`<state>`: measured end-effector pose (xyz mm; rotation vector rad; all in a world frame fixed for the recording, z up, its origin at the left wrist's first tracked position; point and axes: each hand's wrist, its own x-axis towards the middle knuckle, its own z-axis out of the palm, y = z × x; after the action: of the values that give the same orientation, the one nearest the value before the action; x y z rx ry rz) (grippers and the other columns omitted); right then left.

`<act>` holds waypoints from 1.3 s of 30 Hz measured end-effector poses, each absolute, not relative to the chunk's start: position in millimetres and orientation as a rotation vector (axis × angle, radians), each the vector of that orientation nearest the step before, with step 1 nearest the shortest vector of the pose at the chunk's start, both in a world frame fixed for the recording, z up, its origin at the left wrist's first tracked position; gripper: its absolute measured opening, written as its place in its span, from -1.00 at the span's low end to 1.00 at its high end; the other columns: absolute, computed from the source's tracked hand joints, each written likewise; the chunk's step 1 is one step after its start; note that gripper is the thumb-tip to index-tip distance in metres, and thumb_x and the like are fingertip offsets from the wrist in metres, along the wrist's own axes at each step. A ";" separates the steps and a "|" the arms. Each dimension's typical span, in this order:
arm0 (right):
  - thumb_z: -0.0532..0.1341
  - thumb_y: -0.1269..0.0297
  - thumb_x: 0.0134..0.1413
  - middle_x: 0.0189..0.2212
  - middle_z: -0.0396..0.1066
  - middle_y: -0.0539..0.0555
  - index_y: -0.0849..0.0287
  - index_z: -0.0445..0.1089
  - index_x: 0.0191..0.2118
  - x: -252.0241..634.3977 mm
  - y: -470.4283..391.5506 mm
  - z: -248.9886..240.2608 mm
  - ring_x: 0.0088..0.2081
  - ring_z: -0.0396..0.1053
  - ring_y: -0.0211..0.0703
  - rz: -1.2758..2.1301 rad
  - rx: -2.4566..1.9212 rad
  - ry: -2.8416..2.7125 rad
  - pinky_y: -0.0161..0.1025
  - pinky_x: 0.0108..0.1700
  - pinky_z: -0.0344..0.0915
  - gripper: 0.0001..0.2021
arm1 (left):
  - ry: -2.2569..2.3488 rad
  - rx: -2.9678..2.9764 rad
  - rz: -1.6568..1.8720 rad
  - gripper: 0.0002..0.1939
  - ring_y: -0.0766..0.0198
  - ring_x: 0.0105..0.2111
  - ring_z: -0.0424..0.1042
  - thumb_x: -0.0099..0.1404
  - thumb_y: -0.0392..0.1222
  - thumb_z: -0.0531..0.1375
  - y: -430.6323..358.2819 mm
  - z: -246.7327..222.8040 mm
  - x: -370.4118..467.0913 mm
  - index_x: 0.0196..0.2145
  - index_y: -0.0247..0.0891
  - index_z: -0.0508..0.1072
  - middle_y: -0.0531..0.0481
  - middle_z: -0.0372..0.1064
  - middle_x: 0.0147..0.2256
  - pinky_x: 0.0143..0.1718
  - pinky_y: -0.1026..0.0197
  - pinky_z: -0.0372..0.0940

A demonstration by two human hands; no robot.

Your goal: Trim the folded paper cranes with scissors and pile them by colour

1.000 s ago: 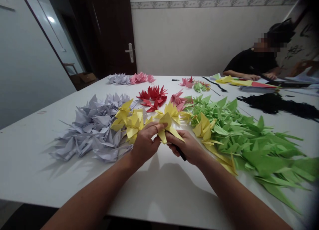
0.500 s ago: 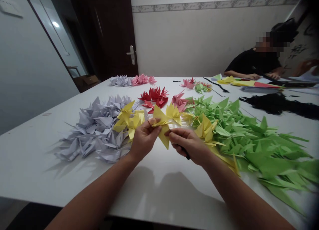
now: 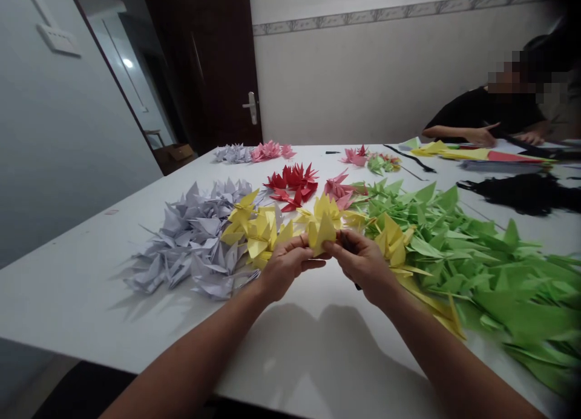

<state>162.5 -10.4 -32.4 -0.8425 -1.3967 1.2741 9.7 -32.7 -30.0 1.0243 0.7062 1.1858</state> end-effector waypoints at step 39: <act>0.17 0.30 0.02 0.02 0.37 0.22 0.16 0.46 -0.04 153.3 22.2 -74.0 0.00 0.37 0.02 0.365 -1.078 -1.963 -0.06 0.02 0.31 -0.65 | 2.170 1.720 2.006 -0.58 -0.02 -0.01 0.30 0.02 -0.34 0.15 0.0 2.1 -83.8 -0.10 -0.30 0.38 -0.20 0.37 -0.10 0.11 -0.05 0.12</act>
<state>153.3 22.2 -74.0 -1.0779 -1.9626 0.3652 -83.8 0.0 2.1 1.7195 2.1703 2.0055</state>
